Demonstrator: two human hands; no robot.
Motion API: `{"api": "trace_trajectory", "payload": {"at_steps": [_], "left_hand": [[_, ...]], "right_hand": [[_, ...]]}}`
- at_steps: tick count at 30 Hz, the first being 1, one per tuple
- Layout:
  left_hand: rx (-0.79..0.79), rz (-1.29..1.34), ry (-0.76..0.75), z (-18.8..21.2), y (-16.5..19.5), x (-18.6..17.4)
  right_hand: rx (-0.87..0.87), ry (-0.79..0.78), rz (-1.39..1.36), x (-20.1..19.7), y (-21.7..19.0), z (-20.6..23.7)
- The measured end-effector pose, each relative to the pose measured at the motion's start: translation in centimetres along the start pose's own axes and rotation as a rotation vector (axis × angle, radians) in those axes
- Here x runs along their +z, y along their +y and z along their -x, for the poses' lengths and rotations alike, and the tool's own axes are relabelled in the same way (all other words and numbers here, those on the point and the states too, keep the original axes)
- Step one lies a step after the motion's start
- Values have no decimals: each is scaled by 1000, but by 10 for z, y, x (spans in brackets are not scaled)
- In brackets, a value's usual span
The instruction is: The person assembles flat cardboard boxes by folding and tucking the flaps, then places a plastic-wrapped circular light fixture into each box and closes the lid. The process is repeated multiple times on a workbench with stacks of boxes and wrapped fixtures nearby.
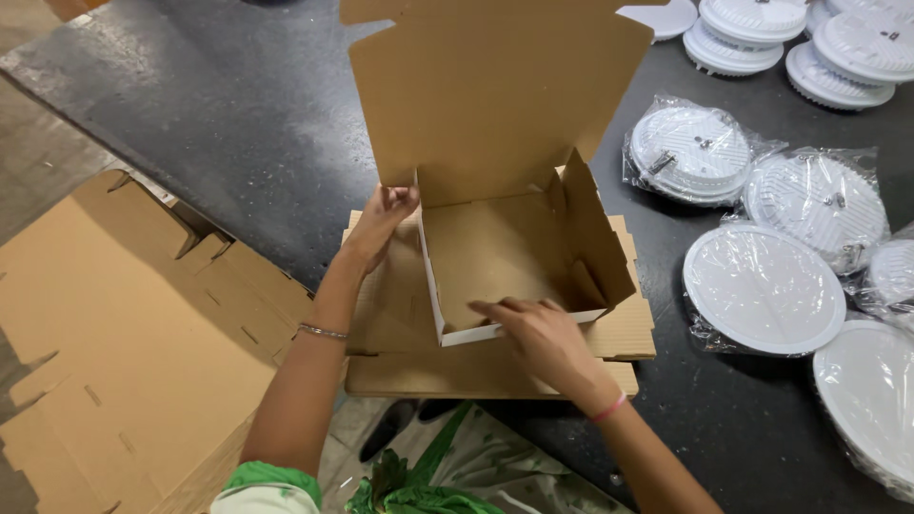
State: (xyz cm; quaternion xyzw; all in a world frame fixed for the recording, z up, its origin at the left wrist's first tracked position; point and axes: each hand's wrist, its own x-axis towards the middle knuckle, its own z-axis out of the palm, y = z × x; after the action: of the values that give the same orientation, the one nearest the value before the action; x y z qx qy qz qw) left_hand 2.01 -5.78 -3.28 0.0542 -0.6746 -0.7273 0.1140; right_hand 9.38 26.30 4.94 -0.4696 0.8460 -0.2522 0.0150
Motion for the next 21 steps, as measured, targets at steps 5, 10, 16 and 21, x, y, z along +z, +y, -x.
{"api": "trace_trajectory", "payload": {"at_steps": [5, 10, 16, 21], "left_hand": [[40, -45, -69, 7, -7, 5], [92, -14, 101, 9, -9, 35], [-30, -118, 287, 14, -7, 59], [145, -389, 445, 10, -20, 65]], "right_hand": [[-105, -84, 24, 15, -4, -14], [-14, -56, 74, 27, 8, -11], [142, 199, 18, 24, 8, 7], [98, 289, -64, 27, -13, 0]]}}
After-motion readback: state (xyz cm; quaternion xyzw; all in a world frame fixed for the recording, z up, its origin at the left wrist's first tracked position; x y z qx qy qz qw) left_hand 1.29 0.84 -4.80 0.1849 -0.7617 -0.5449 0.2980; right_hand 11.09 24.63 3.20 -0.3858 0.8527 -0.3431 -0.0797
